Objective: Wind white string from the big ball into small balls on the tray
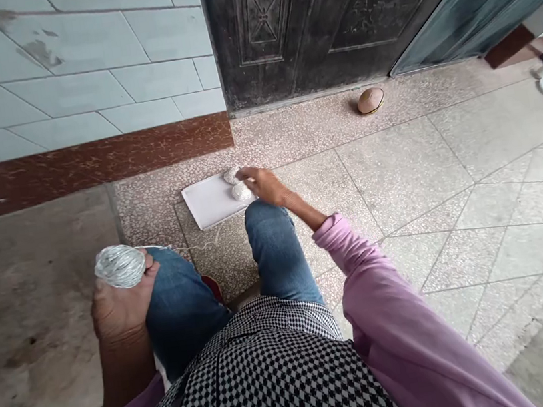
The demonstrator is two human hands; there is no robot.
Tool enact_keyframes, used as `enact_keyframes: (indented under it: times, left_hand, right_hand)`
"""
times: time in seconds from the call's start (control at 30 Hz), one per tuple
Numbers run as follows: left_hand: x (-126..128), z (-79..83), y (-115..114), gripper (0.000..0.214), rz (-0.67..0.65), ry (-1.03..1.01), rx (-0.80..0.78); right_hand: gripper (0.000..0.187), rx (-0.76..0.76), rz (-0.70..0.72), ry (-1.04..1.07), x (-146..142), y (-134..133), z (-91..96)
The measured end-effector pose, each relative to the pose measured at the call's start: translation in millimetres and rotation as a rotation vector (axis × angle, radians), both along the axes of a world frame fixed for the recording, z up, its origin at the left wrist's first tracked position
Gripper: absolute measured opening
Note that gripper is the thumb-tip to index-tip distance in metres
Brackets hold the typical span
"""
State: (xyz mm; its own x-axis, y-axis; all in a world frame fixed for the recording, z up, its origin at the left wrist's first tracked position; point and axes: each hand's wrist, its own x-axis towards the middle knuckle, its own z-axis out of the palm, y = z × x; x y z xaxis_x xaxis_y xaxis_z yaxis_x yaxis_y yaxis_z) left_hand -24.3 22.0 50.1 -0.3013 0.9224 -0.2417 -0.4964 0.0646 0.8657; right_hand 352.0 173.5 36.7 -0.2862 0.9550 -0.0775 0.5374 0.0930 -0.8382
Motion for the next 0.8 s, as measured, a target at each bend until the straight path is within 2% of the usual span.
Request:
enact_keyframes:
  times: [0.07,0.13,0.23,0.33,0.47,0.57,0.67,0.8]
  left_hand:
    - [5.8,3.3,1.6,0.083,-0.005,0.050,-0.016]
    - [10.2,10.3,3.3,0.080,-0.013,0.105,-0.042]
    - [10.1,26.0,1.2,0.068,-0.066,0.179,-0.070]
    - [1.1,41.5,-10.3,0.060,-0.097,0.261,-0.129]
    - [-8.5,52.6,-37.4,0.056,-0.048,0.385,-0.263]
    - [-3.4,55.2,-62.1,0.049,-0.005,0.418,-0.333]
    - [9.8,56.7,-84.6,0.038,0.048,0.437,-0.359]
    - [26.0,55.0,-95.7,0.037,0.041,0.436,-0.338]
  right_hand:
    - [0.028,0.034,0.093,0.254,-48.8,-13.3,-5.2]
    - [0.021,0.006,0.192,0.408,-90.3,-30.9,-5.7]
    - [0.011,-0.087,0.286,0.524,-127.1,-55.0,-2.7]
    - [0.014,-0.170,0.322,0.583,-141.2,-70.6,-2.8]
    - [0.038,-0.172,0.370,0.650,-162.5,-85.3,-14.8]
    - [0.053,-0.230,0.453,0.662,-186.9,-96.5,-30.1]
    - [0.053,-0.294,0.495,0.666,-205.0,-111.5,-43.8]
    - [0.045,-0.240,0.515,0.631,-208.9,-135.9,-49.4]
